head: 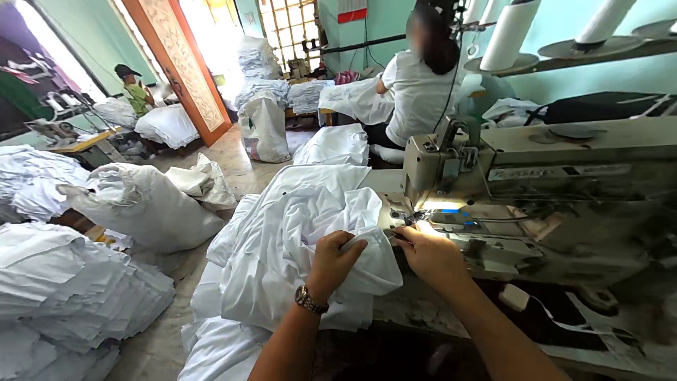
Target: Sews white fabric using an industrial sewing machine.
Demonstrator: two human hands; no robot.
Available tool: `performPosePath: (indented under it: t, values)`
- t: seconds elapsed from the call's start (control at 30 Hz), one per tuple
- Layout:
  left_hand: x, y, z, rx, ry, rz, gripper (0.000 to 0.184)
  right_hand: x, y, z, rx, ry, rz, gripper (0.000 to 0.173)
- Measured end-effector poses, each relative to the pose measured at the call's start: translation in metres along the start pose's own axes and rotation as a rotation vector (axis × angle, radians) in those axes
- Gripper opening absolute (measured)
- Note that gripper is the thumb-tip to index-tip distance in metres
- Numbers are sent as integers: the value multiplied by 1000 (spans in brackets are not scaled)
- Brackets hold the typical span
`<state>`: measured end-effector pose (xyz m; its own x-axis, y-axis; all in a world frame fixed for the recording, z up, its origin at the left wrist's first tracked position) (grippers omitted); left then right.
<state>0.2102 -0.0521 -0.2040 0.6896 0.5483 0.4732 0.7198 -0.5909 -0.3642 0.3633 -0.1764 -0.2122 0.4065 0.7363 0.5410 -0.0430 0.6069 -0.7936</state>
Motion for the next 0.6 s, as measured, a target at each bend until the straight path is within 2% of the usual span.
performPosePath:
  t: [0.2,0.3,0.37,0.43,0.53,0.6]
  values:
    - [-2,-12,6,4,-2,-54,23,-3,-6,-4,121,-16,-150,21]
    - [-3,-11,10,19,-1,-65,24,-14,-11,-7,355,26,-191,36]
    - [-2,-8,7,46,6,-88,26,-26,1,-6,560,101,-101,54]
    - [2,-3,-1,101,45,-127,26,-37,19,0,673,160,0,59]
    - [12,13,-11,317,116,-188,23,-51,36,0,781,254,61,26]
    - [21,34,-4,473,105,-123,26,-61,48,-6,943,357,161,16]
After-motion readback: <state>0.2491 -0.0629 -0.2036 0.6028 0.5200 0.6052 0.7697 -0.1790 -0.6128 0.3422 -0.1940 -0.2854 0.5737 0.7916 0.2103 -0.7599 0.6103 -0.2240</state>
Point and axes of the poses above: each hand's wrist, its own x-axis towards the middle knuckle, its own y-axis out of the palm, z = x × y, the point moved 10 cm from there along x, towards the middle knuckle, and after that the axes turned 4 degrees about -y, right-handed, at the moved point
